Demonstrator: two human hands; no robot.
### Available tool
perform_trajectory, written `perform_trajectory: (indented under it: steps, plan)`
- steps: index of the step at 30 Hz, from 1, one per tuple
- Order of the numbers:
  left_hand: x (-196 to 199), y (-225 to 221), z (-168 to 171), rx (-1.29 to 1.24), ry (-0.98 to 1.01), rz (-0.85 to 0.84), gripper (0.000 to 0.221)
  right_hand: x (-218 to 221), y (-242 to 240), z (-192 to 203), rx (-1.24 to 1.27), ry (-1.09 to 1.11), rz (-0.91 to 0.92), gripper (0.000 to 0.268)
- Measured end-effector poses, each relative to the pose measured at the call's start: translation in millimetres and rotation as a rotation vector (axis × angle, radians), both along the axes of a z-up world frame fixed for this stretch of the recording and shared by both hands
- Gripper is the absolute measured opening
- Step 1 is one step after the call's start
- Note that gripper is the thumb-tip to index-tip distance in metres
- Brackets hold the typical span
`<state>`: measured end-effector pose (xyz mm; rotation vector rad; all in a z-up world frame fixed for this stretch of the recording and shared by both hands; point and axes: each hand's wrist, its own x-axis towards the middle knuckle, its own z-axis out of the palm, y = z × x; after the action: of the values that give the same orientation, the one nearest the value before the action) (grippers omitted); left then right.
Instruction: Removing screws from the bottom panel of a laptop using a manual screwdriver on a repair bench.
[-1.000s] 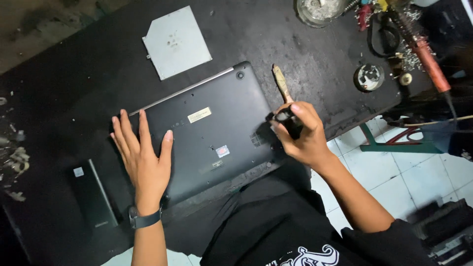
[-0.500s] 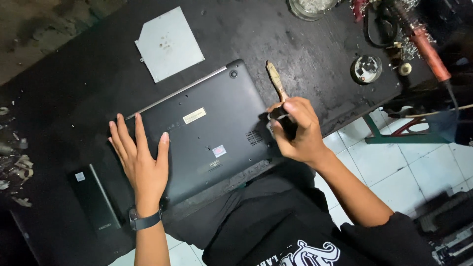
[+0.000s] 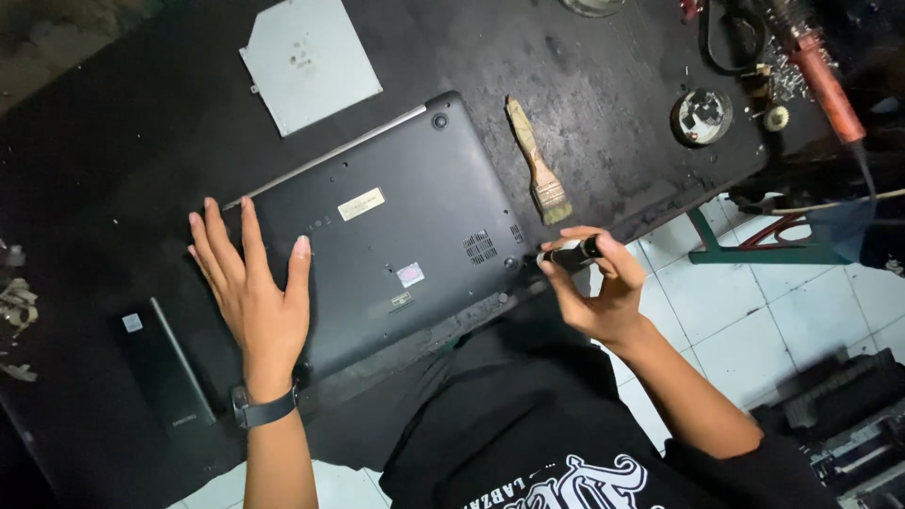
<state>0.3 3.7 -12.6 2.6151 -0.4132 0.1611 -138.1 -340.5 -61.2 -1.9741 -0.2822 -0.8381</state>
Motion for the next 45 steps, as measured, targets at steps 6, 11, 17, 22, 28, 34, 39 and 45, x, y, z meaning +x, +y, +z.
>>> perform_trajectory:
  steps: [6, 11, 17, 22, 28, 34, 39, 45]
  plan:
    - [0.0, -0.1, 2.0, 0.0, 0.014, -0.005, 0.062, 5.1, 9.7, 13.8, -0.054, -0.063, -0.03, 0.08]
    - [-0.1, 0.2, 1.9, -0.002, 0.001, -0.004, 0.062, 4.1, 12.5, 15.7, -0.214, -0.117, -0.106, 0.081]
    - [0.2, -0.3, 2.8, -0.014, 0.014, -0.008, 0.063, 1.4, 10.3, 14.0, -0.236, -0.111, -0.141, 0.081]
    - [-1.1, -1.6, 5.3, -0.016, 0.019, -0.005, 0.062, 5.4, 13.1, 33.9, -0.172, -0.048, -0.033, 0.079]
    - [-2.0, -1.5, 5.7, -0.028, 0.03, 0.009, 0.063, -5.3, 26.7, 29.7, -0.09, -0.064, -0.039, 0.072]
    - [-1.8, 0.3, 1.8, -0.026, 0.017, 0.02, 0.063, 2.5, 56.0, 22.4, 0.012, -0.064, 0.06, 0.072]
    - [-2.0, 0.8, 0.6, -0.035, 0.009, 0.019, 0.062, 9.9, 59.4, 27.1, -0.019, -0.033, 0.121, 0.073]
    - [-1.2, 2.1, -2.0, -0.035, 0.006, 0.03, 0.064, 11.8, 65.8, 29.3, -0.17, -0.077, 0.078, 0.079]
